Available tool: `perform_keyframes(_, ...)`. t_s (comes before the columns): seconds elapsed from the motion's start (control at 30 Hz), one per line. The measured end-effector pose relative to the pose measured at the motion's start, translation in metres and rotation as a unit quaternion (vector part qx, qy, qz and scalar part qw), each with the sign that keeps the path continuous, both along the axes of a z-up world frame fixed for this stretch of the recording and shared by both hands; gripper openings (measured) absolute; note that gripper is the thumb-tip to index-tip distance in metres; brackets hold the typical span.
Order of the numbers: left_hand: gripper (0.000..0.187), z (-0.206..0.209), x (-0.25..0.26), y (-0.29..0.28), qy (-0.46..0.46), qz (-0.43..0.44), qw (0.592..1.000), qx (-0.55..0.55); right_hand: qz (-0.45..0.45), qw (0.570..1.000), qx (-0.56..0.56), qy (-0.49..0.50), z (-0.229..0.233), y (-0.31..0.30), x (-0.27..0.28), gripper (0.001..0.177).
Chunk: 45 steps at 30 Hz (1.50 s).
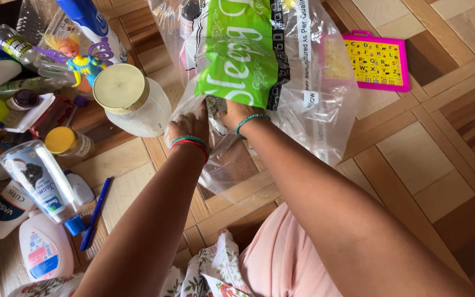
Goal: The person sits on a tiled floor and sorts through a pile of household items, including bottles, containers, a plastic bag, and a toy. They pick up and move objects one at a time, occasionally placing them into a plastic bag or shifting them aside.
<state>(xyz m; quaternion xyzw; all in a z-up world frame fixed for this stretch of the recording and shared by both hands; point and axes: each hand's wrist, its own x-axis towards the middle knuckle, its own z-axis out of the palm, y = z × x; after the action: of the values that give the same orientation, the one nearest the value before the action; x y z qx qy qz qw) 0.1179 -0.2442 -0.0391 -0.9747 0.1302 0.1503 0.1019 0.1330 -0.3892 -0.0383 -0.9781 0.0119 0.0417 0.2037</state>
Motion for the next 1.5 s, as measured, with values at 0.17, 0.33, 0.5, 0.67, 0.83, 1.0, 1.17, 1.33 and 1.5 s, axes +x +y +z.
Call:
perform_keyframes(0.17, 0.046, -0.039, 0.003, -0.023, -0.13, -0.031, 0.99, -0.049, 0.042, 0.998, -0.012, -0.049, -0.04, -0.01, 0.012, 0.071)
perform_keyframes(0.33, 0.04, -0.033, 0.005, -0.039, -0.089, -0.098, 0.991, 0.021, 0.02, 0.997, -0.069, -0.036, -0.055, -0.017, 0.026, 0.053)
perform_keyframes(0.5, 0.076, -0.009, 0.019, -0.027, -0.046, -0.022, 0.992, -0.115, -0.001, 0.999, -0.009, -0.039, -0.024, -0.023, 0.026, 0.064)
perform_keyframes(0.67, 0.088, 0.015, 0.031, -0.011, 0.015, 0.015, 0.99, -0.136, 0.02, 0.997, -0.006, -0.073, -0.057, -0.028, 0.044, 0.054)
perform_keyframes(0.83, 0.073, -0.016, 0.047, -0.011, -0.051, -0.028, 0.992, -0.114, 0.005, 0.996, 0.011, -0.09, -0.116, -0.036, 0.067, 0.034)
perform_keyframes(1.0, 0.071, -0.017, 0.048, -0.012, 0.009, 0.005, 0.995, -0.103, 0.012, 0.994, -0.023, -0.106, -0.161, -0.045, 0.101, 0.034)
perform_keyframes(1.17, 0.097, 0.001, 0.041, -0.013, -0.012, -0.008, 0.997, -0.079, 0.06, 0.986, -0.019, -0.153, -0.167, -0.044, 0.107, 0.045)
perform_keyframes(1.33, 0.086, 0.003, 0.056, -0.017, 0.0, -0.016, 0.997, -0.075, 0.039, 0.992, 0.012, -0.116, -0.132, -0.033, 0.109, 0.046)
perform_keyframes(1.5, 0.062, -0.001, 0.07, -0.024, 0.023, 0.045, 0.982, -0.183, 0.004, 0.976, 0.095, -0.198, -0.14, -0.039, 0.124, 0.047)
